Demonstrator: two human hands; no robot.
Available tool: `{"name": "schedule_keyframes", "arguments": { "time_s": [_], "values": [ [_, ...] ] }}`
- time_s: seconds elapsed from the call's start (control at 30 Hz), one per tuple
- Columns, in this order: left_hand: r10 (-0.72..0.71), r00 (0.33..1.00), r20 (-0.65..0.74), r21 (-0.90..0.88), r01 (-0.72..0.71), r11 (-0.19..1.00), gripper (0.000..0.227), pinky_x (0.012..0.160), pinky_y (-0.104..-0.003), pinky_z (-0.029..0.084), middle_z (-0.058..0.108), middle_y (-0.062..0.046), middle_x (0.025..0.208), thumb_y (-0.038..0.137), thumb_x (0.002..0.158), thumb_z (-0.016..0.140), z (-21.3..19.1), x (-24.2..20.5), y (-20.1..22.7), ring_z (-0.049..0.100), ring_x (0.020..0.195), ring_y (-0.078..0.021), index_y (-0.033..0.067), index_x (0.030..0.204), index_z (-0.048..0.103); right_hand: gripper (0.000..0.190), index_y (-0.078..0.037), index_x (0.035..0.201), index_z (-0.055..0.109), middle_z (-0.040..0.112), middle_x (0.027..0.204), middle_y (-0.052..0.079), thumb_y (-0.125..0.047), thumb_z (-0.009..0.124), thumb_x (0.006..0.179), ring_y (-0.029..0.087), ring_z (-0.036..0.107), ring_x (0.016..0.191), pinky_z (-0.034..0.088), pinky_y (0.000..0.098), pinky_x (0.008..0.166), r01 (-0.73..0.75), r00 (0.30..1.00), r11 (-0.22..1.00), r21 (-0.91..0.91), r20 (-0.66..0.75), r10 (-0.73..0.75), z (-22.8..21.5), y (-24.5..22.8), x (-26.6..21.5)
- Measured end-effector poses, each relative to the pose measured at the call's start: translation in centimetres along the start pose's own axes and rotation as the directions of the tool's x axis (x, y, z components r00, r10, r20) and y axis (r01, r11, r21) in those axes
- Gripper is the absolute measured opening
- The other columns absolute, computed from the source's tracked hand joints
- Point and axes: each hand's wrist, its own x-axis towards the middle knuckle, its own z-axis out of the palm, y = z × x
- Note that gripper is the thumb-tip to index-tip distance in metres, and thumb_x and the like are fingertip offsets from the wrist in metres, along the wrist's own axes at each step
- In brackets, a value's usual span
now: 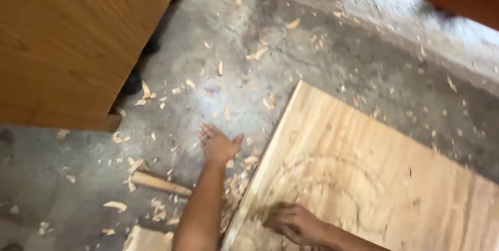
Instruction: The person carves decorative designs into a wooden board using a chisel.
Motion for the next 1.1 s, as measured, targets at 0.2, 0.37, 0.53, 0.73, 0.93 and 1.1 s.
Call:
{"name": "schedule_keyframes", "arguments": {
  "time_s": [0.2, 0.37, 0.53, 0.73, 0.93, 1.1],
  "values": [
    [0.144, 0.984, -0.106, -0.219, -0.164, 0.962, 0.096, 0.109, -0.047, 0.044, 0.042, -0.029, 0.151, 0.047, 0.083, 0.073, -3.1, 1.5, -5.4, 0.050, 0.134, -0.0414, -0.0037, 0.154, 0.031, 0.027, -0.005, 0.112, 0.075, 0.077, 0.108, 0.016, -0.003, 0.066, 0.087, 0.036, 0.072, 0.101, 0.058, 0.0436, 0.088, -0.395, 0.916, 0.905, -0.158, 0.012, 0.402, 3.4, -11.6, -7.8],
    [0.431, 0.840, -0.330, -0.207, -0.510, 0.835, 0.045, 0.094, -0.046, 0.051, 0.066, -0.020, 0.124, 0.032, 0.090, 0.071, -6.6, -6.7, -12.3, 0.064, 0.112, -0.0368, 0.0061, 0.126, 0.066, 0.031, -0.009, 0.115, 0.075, 0.077, 0.098, 0.016, -0.010, 0.068, 0.085, 0.036, 0.072, 0.092, 0.057, 0.0434, 0.081, -0.570, 0.780, 0.766, -0.297, 0.097, 0.618, 8.4, -15.3, -12.7],
    [0.623, 0.707, -0.334, -0.207, -0.700, 0.684, 0.026, 0.083, -0.044, 0.054, 0.071, -0.013, 0.108, 0.027, 0.096, 0.066, -5.0, -20.0, -19.3, 0.069, 0.092, -0.0322, 0.0090, 0.113, 0.073, 0.033, -0.011, 0.117, 0.073, 0.076, 0.094, 0.016, -0.014, 0.069, 0.085, 0.036, 0.071, 0.089, 0.056, 0.0438, 0.080, -0.546, 0.736, 0.734, -0.403, 0.187, 0.650, 10.4, -20.9, -11.9],
    [0.696, 0.705, 0.133, -0.135, -0.683, 0.718, 0.031, 0.071, -0.043, 0.057, 0.073, -0.012, 0.100, 0.038, 0.092, 0.063, 0.1, -32.8, -26.1, 0.072, 0.075, -0.0293, 0.0101, 0.104, 0.072, 0.047, -0.008, 0.125, 0.069, 0.075, 0.094, 0.016, -0.010, 0.065, 0.078, 0.036, 0.070, 0.089, 0.055, 0.0463, 0.081, -0.511, 0.790, 0.685, -0.519, 0.031, 0.613, 15.1, -27.7, -11.7],
    [0.632, 0.667, 0.395, 0.229, -0.737, 0.636, 0.064, 0.079, -0.049, 0.057, 0.071, -0.020, 0.101, 0.065, 0.086, 0.068, 2.4, -37.1, -25.0, 0.071, 0.091, -0.0388, 0.0047, 0.109, 0.064, 0.044, -0.021, 0.131, 0.068, 0.073, 0.108, 0.011, -0.019, 0.065, 0.087, 0.032, 0.068, 0.102, 0.044, 0.0591, 0.098, -0.566, 0.542, 0.475, -0.674, 0.130, 0.830, 21.0, -28.2, -11.1],
    [0.609, 0.717, 0.339, 0.155, -0.681, 0.716, 0.045, 0.080, -0.051, 0.057, 0.074, -0.017, 0.098, 0.049, 0.082, 0.069, 7.0, -37.0, -25.8, 0.072, 0.092, -0.0376, 0.0105, 0.106, 0.071, 0.043, -0.018, 0.129, 0.068, 0.070, 0.126, 0.006, -0.012, 0.055, 0.088, 0.025, 0.073, 0.102, 0.056, 0.0417, 0.083, -0.826, 0.537, 0.532, -0.185, 0.025, 0.843, 32.8, -20.7, -8.3]
  ]
}}
